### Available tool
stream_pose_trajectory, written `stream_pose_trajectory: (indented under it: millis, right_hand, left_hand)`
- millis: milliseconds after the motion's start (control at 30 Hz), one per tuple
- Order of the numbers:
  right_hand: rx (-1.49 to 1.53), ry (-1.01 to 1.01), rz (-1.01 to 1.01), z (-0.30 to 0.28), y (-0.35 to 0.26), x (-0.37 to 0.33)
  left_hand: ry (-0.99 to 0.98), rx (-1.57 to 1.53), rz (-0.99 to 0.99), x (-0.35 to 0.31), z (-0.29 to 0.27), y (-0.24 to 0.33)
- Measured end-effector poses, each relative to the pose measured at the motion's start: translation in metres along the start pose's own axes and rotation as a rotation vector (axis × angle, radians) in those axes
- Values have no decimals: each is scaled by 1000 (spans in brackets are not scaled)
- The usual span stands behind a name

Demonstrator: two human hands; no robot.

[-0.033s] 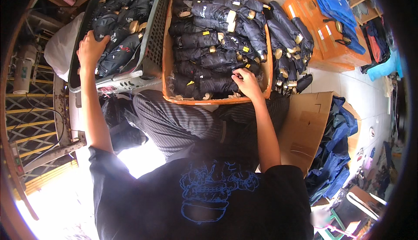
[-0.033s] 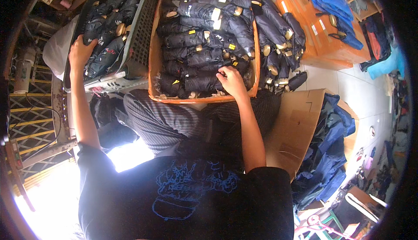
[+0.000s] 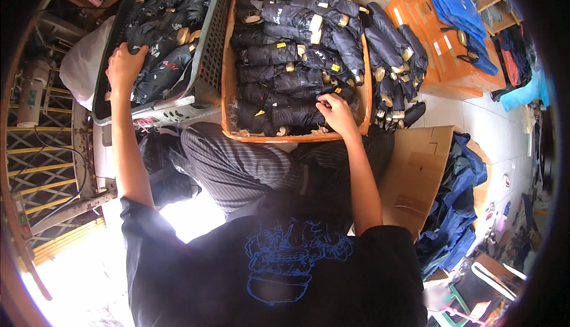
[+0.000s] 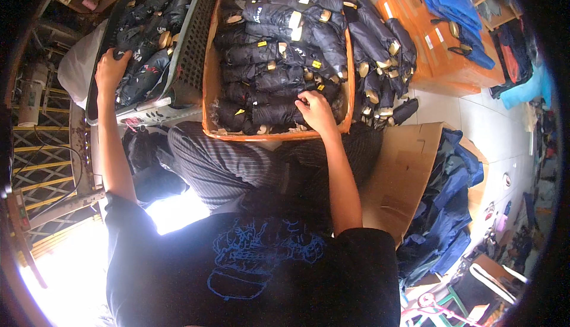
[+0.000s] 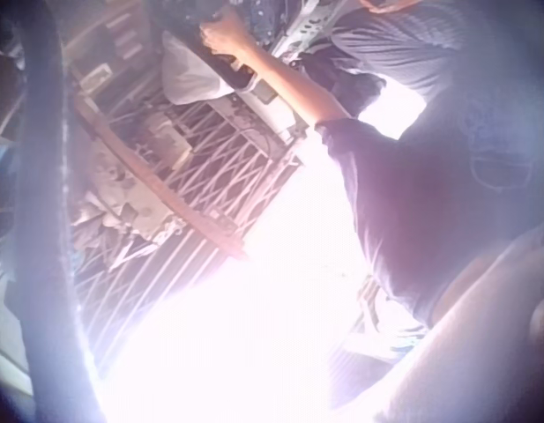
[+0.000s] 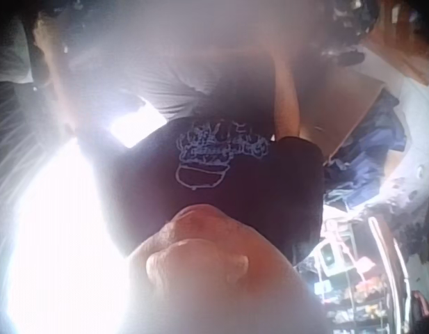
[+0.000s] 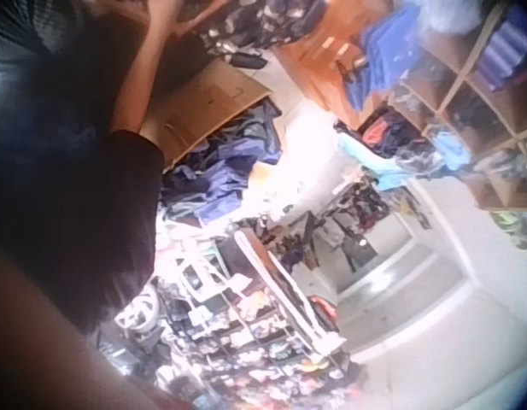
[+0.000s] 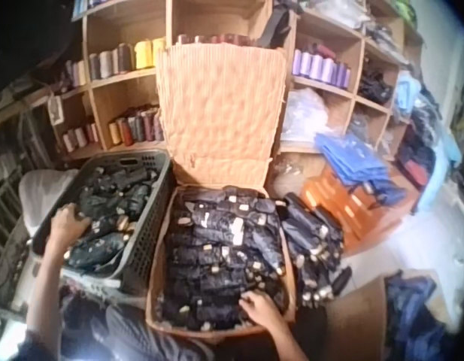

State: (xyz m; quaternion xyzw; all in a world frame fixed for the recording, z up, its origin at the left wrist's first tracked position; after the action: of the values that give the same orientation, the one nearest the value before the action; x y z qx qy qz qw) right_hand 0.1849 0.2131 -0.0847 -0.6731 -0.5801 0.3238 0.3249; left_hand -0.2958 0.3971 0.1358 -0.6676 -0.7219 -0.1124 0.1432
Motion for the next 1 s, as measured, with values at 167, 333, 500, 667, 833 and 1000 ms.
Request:
stream_pose_trajectory:
  millis: [167, 333, 500, 667, 833, 1000]
  right_hand:
    - [-378, 155, -193, -1, -31, 3]
    - [-369, 144, -500, 38, -89, 53]
    - [-706, 71, -433, 91, -101, 119]
    - [-831, -6, -317, 96, -110, 142]
    - [-792, -181, -574, 93, -107, 102]
    - [-816, -507, -435, 70, -123, 70]
  left_hand:
    - [408, 36, 18, -16, 11, -4]
    - [451, -106, 48, -24, 16, -5]
    - [488, -120, 41, -23, 13, -1]
    - [427, -124, 10, -23, 16, -3]
    - [438, -130, 34, -22, 21, -7]
    - [447, -130, 27, -20, 21, -7]
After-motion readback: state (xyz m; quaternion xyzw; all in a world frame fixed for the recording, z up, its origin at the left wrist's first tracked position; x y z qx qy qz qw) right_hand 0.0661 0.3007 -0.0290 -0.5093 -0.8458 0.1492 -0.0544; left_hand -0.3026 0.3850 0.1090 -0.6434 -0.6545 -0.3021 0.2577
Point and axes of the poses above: each hand's wrist, its own x-axis towards the middle knuckle, its own z-axis out of the palm, y = z × x, the point moved 6 cm from there along x, towards the middle knuckle, and after that the axes turned 6 degrees about z, right-handed, at the moved point
